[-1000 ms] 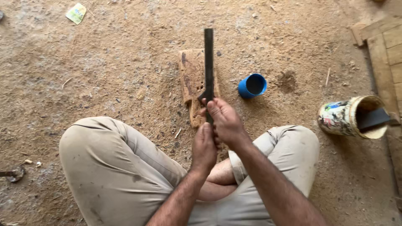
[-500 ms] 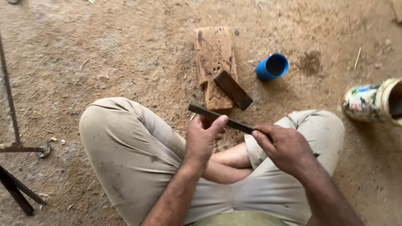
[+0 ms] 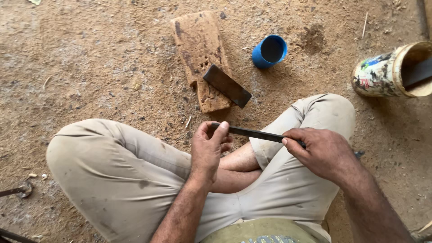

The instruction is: The person sits on the floor and sharpens a long metal blade using a sharpening stone. They repeatedly rub the stone along the blade's edge, occasionally dipping the stone into a blue cup of liquid and inspecting the blade's edge.

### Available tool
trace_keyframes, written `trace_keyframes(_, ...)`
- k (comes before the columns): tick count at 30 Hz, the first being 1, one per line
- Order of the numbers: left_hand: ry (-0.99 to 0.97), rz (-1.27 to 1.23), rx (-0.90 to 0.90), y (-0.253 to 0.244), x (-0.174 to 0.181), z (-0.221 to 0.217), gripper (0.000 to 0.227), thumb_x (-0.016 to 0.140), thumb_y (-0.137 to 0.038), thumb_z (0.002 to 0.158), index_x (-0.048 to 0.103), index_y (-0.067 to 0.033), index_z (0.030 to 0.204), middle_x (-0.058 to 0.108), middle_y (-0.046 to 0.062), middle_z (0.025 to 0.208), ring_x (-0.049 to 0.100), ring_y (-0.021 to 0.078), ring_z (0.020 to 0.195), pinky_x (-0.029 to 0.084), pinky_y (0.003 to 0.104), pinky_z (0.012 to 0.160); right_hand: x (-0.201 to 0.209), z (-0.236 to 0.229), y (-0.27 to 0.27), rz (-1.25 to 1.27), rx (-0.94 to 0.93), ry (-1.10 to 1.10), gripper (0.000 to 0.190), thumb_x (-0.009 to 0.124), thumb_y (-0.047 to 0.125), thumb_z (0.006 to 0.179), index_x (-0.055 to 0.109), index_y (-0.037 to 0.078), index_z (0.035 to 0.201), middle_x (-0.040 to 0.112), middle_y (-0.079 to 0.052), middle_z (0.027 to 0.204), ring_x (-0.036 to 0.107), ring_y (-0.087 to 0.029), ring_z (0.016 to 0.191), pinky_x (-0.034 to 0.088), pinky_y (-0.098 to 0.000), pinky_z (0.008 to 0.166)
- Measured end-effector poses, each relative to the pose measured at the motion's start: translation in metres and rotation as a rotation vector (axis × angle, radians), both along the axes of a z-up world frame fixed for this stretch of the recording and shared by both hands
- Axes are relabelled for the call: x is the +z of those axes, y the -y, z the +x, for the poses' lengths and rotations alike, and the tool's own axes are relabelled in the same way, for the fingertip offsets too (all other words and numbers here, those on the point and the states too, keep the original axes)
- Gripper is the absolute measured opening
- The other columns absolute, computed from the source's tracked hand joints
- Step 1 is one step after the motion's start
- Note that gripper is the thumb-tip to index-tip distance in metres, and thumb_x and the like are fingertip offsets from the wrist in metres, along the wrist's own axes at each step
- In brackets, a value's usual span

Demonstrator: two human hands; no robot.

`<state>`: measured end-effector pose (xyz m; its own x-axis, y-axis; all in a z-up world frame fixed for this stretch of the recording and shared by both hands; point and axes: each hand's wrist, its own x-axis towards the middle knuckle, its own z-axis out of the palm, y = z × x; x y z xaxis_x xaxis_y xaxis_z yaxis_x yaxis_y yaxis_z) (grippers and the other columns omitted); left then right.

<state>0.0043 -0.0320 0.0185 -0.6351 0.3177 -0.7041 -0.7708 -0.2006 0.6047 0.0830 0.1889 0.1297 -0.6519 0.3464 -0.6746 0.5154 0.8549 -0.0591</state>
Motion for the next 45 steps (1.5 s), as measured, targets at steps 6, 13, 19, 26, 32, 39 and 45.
trace_keyframes(6,0.038,-0.065,-0.126,-0.001,-0.004,-0.002,0.024,0.051,-0.027,0.106,0.059,-0.0070,0.096,0.066,0.006,0.085,0.066,0.0113,0.075,0.057,0.027,0.066,0.003,-0.012,-0.005,0.035,0.034,0.113,0.038,0.054,0.050,0.095,0.074,0.029,0.120,0.079,0.003,0.105,0.074,-0.016,0.091,0.059,-0.0370,0.089)
trace_keyframes(13,0.083,-0.089,-0.220,-0.003,-0.005,0.000,0.033,0.037,-0.029,0.109,0.062,-0.0061,0.108,0.066,0.007,0.092,0.067,0.0126,0.083,0.059,0.028,0.071,0.018,-0.027,-0.004,0.075,0.098,0.044,0.031,0.062,0.049,0.094,0.078,0.028,0.111,0.080,0.000,0.095,0.075,-0.018,0.085,0.059,-0.0377,0.087)
trace_keyframes(19,0.063,-0.066,-0.254,-0.003,-0.007,0.003,0.036,0.037,-0.028,0.108,0.061,-0.0042,0.120,0.068,0.008,0.099,0.068,0.0127,0.085,0.060,0.029,0.072,0.016,-0.030,-0.010,0.079,0.070,0.054,0.032,0.064,0.049,0.093,0.079,0.026,0.111,0.080,-0.002,0.096,0.075,-0.020,0.086,0.059,-0.0384,0.087)
trace_keyframes(26,0.049,-0.013,-0.254,-0.005,-0.004,0.001,0.026,0.048,-0.015,0.105,0.061,-0.0039,0.124,0.067,0.007,0.100,0.066,0.0108,0.084,0.059,0.027,0.072,0.010,-0.034,-0.018,0.076,0.061,0.035,0.033,0.065,0.047,0.093,0.078,0.023,0.113,0.080,-0.003,0.097,0.074,-0.019,0.086,0.059,-0.0394,0.087)
trace_keyframes(32,-0.101,-0.082,-0.222,0.010,0.026,-0.009,0.023,0.059,-0.017,0.102,0.069,-0.0011,0.115,0.072,0.009,0.088,0.068,0.0146,0.074,0.062,0.028,0.067,0.011,-0.053,-0.011,-0.027,0.100,-0.044,0.034,0.065,0.047,0.093,0.078,0.021,0.112,0.079,-0.004,0.093,0.073,-0.020,0.082,0.058,-0.0389,0.083)
trace_keyframes(39,-0.459,-0.498,0.062,0.095,0.082,-0.036,0.024,0.057,-0.020,0.105,0.072,-0.0020,0.111,0.074,0.009,0.084,0.071,0.0149,0.073,0.062,0.028,0.067,-0.028,-0.075,0.009,-0.068,0.312,-1.114,0.053,0.065,0.046,0.102,0.058,0.009,0.139,0.063,-0.013,0.131,0.055,-0.027,0.131,0.042,-0.0492,0.112)
trace_keyframes(45,-0.575,-0.590,0.252,0.144,0.097,-0.044,0.020,0.062,-0.013,0.105,0.068,0.0032,0.115,0.073,0.010,0.091,0.072,0.0132,0.077,0.062,0.024,0.069,-0.107,-0.102,0.052,0.034,0.218,-0.716,0.064,0.074,0.039,0.088,0.058,0.003,0.139,0.050,-0.026,0.137,0.052,-0.043,0.125,0.043,-0.0587,0.101)
